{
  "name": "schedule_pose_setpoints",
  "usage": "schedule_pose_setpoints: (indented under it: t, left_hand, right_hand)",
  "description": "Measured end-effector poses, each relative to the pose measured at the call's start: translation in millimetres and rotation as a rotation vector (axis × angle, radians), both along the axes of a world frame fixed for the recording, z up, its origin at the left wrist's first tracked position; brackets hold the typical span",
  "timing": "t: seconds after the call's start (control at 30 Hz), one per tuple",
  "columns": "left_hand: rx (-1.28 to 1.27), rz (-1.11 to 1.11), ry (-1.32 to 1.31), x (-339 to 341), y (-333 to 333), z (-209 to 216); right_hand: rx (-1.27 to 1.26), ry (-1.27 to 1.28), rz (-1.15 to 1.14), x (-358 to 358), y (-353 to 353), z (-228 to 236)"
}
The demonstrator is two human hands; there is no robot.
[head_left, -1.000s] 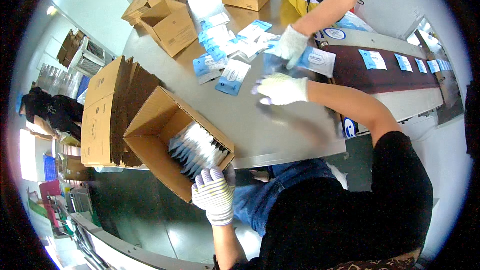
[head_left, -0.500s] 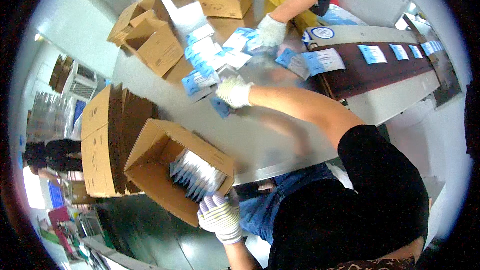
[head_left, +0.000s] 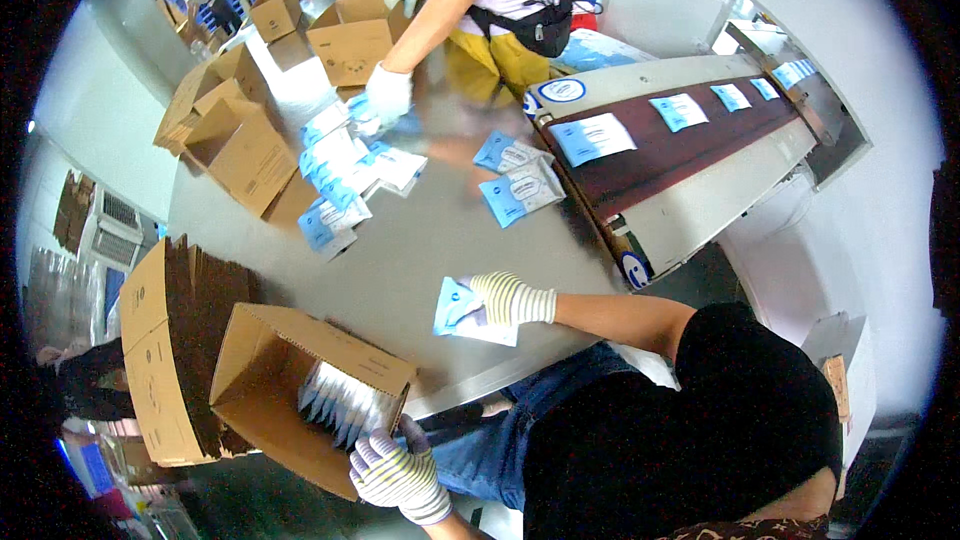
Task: The person packs blue sealed packets into small cardboard boxes, moves the boxes onto a conveyor belt, and handles stacks of flat cardboard sheets by hand.
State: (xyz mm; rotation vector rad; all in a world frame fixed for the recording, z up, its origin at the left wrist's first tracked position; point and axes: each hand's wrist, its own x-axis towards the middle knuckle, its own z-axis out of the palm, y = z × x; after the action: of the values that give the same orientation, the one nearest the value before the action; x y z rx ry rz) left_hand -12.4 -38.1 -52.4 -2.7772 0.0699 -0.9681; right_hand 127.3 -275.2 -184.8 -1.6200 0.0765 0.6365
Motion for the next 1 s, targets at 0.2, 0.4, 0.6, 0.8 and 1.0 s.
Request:
schedule_pose_setpoints:
  t: [0.2,0.4,0.6,0.8,1.0]
  left_hand:
    - [-0.017,-0.007,0.007,-5.7,-0.6,-1.5]
    - [0.001,-0.030,-0.027,-3.0,-2.8,1.2]
    - [-0.023,-0.007,0.006,-7.3,2.5,-3.4]
    - [-0.006,-0.022,0.000,-7.8,-2.5,-0.6]
    - [-0.014,-0.021,-0.002,-3.6,-5.4,4.4]
  right_hand:
    - [-0.308,-0.457,0.217,1.5,0.6,-7.4]
    - [-0.420,-0.574,0.383,-7.8,-8.3,14.2]
    - [-0.675,-0.877,0.465,26.6,-113.8,77.7]
    - [-1.431,-0.427,0.777,98.6,-321.3,168.2]
    - [-1.415,-0.316,0.545,112.1,-352.7,154.2]
